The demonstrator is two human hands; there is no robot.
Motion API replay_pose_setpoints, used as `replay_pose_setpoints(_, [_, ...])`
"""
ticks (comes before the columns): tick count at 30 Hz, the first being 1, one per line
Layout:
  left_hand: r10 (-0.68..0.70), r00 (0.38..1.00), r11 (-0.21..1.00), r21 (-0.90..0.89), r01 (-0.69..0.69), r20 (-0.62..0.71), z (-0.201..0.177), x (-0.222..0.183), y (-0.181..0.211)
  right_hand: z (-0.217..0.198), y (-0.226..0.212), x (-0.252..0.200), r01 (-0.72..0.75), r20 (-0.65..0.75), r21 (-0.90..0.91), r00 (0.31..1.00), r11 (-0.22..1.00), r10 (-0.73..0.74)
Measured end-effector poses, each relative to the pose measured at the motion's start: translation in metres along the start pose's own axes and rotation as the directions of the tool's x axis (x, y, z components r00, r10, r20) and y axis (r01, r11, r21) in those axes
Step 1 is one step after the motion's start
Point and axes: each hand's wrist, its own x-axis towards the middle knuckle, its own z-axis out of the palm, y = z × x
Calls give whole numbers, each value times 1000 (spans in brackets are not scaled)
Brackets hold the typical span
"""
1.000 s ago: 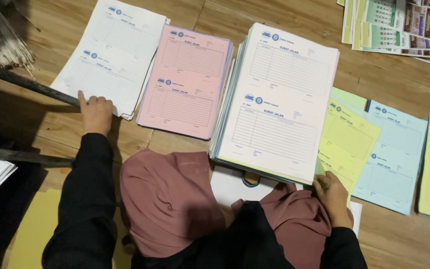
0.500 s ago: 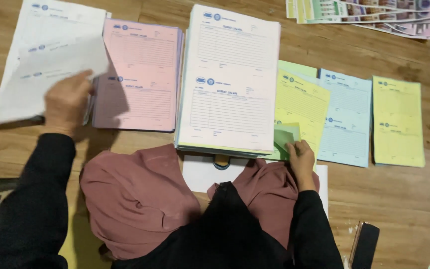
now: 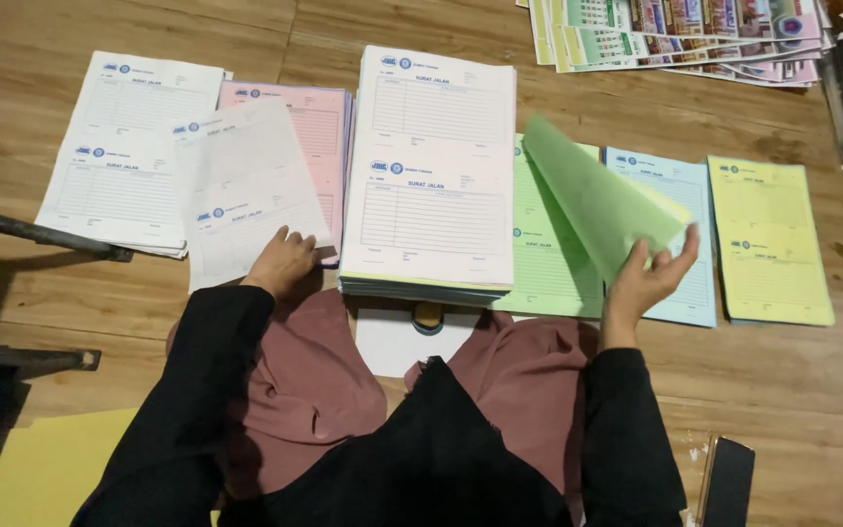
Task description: Sorting and stacking multi-colored paper forms into organized piles on the floor.
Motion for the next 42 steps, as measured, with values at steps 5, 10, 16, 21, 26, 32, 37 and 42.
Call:
replay_pose_setpoints(5, [-84,995,996,-19,83,-58,19,-4,-2,52,-155,33,567,99,-133,824,813,-558])
replay_pose_setpoints(10, [-171,982,984,-61,166,-86,-56,-25,0,125,-177,-14,869,385,-57,474,492,-792])
replay_pose_setpoints(16, [-255,962,954,-189,233,-101,5,-11,-4,140,-171,-85,919,392,-19,369,394,-843])
replay_pose_setpoints(21, [-471,880,757,-486,436,57,-8,-19,-17,127,-160,-113,874,516,47,394,485,-761])
replay_pose_setpoints(26, [-538,752,357,-706,612,380,0,-22,-31,124,-149,-122,810,563,48,462,585,-686])
replay_pose_setpoints(32, [-902,425,79,-936,342,79,-14,-26,-68,122,-156,-125,774,604,49,481,631,-636])
replay_pose_setpoints(37, [-752,305,619,-785,21,-585,-195,-19,-94,90,-198,-121,533,678,193,535,824,-504])
replay_pose_setpoints(42, [-479,477,789,-600,-134,-737,-263,30,-26,50,-175,-116,462,551,74,720,884,-423])
